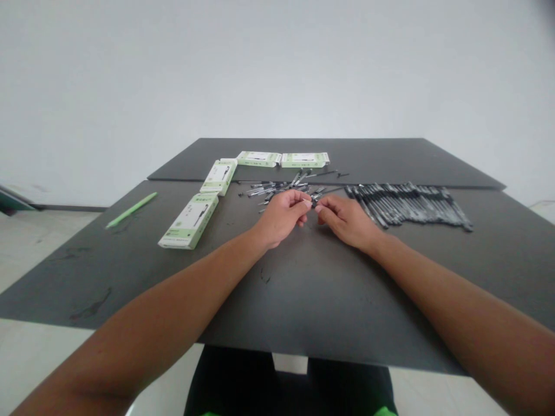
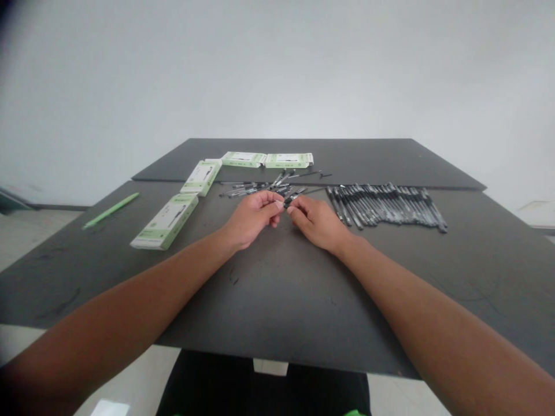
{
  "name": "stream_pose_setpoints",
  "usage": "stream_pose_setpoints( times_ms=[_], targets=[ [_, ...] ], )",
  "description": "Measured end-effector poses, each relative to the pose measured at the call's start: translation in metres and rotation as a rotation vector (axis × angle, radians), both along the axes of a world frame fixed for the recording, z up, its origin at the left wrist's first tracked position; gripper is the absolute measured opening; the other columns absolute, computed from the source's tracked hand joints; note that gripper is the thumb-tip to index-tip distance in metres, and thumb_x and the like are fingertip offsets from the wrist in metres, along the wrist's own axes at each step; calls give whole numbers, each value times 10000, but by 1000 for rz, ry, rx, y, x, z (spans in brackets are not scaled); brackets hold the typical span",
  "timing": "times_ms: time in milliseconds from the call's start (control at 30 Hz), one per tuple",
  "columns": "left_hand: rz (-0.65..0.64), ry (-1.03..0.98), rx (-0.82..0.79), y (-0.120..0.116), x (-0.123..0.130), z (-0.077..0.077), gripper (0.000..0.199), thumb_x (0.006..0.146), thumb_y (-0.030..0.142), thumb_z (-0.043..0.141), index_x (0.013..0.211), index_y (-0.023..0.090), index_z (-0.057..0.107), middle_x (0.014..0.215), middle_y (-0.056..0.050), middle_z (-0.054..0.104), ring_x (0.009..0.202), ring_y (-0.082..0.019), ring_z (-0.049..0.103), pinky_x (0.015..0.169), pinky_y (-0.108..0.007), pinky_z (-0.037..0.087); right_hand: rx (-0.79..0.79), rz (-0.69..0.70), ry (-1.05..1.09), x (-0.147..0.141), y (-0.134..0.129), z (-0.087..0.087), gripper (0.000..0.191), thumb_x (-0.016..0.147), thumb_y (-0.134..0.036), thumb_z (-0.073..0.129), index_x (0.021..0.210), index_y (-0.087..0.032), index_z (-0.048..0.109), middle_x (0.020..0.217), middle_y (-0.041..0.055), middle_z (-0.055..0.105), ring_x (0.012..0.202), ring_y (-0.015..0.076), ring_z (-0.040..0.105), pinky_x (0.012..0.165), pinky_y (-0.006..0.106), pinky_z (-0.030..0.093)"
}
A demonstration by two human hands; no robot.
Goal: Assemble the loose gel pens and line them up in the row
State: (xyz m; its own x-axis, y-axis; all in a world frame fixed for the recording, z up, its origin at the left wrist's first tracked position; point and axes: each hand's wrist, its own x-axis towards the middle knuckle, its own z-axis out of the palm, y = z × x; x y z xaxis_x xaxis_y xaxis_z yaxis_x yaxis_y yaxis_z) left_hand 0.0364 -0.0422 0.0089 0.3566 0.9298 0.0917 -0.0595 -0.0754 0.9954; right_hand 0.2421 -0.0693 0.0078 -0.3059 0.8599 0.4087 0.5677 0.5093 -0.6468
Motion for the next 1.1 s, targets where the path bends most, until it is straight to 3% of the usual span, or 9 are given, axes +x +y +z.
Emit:
stream_pose_setpoints(
  times_ms=[133,233,400,600,800,1100],
  targets=[
    [-1,-10,-3,0,1,-1,83,956,166,707,1034,139,700,777,12,669,615,-87,605,592,-227,508,-10,-3,4,0,0,-2,267,1073,-383,591,862,-230,646,787,24,694,718,195,609,697,342,437],
    [-3,-9,-4,0,1,-2,81,959,173,712,1030,138,701,762,13,666,604,-85,599,594,-226,503,-38,-37,45,1,4,-10,159,985,-378,711,965,-237,639,759,-1,661,651,181,567,628,336,404],
    [-1,-5,3,0,1,-3,80,957,162,706,1033,138,706,750,14,658,610,-90,603,594,-227,501,-24,-59,103,2,9,-21,221,915,-330,773,993,-248,583,779,-11,634,644,172,560,617,336,410],
    [1,-4,6,0,0,-3,89,957,171,714,1039,141,706,749,14,655,612,-89,599,599,-226,502,-61,-30,105,2,5,-14,189,974,-375,733,960,-244,597,776,-5,632,650,171,543,609,332,403],
    [-3,6,-4,1,0,-2,71,961,165,698,1027,139,702,771,13,662,613,-88,598,588,-228,504,-16,3,17,2,3,-7,217,1057,-382,624,901,-231,627,812,22,678,744,196,595,705,347,430],
    [-4,-2,2,1,0,-3,72,958,172,706,1020,137,703,763,13,664,613,-87,597,594,-231,509,-19,-1,9,1,2,-6,208,1065,-367,611,912,-229,637,809,17,687,729,194,597,700,342,425]
  ],
)
